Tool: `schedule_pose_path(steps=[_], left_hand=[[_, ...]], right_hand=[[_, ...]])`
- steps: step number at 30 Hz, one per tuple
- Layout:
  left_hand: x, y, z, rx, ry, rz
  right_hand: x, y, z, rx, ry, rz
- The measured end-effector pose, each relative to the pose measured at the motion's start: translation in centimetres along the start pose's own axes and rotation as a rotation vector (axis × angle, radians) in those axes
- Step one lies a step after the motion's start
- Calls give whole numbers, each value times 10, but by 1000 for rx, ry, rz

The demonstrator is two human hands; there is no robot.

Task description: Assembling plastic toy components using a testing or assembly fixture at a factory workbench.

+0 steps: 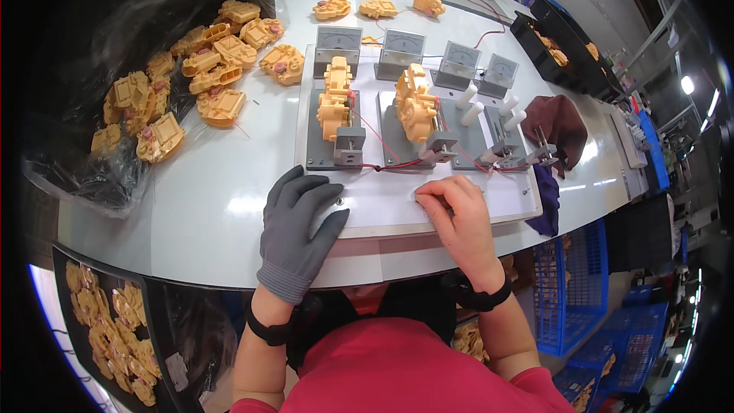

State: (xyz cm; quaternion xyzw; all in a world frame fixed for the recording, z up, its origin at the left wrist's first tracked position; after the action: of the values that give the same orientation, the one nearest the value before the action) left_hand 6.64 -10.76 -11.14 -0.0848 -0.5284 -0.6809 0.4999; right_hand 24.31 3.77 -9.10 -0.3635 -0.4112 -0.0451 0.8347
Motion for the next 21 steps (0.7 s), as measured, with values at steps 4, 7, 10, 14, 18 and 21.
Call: schedule_pose_path(steps=[4, 7, 10, 14, 18, 21], left_hand=[[0, 1, 0, 0, 10, -25], [1, 1, 0, 15, 2, -25], [1, 2, -1, 24, -2, -18], [1, 4, -1, 25, -30, -14], [2, 4, 0, 31, -33, -15], [1, 4, 0, 41, -38, -13]], right_hand=[[0, 2, -1, -19, 18, 11], [1, 2, -1, -15, 24, 14], [1, 2, -2, -6, 30, 15], [1, 1, -2, -7, 30, 24], [2, 1, -2, 0, 33, 17], [2, 1, -1, 13, 31, 11]])
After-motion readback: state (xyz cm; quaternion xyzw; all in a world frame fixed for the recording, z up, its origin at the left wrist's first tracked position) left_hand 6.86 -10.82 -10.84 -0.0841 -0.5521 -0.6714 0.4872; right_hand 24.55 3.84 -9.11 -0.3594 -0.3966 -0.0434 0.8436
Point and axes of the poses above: each hand's wrist, its own z-axis towards the middle knuckle, its own x-axis out of the back of the hand, y = z × x, the point moved 4 cm from there along z, towards the middle knuckle, and after that the axes turned 5 degrees about -x, right-handed, at the moved point
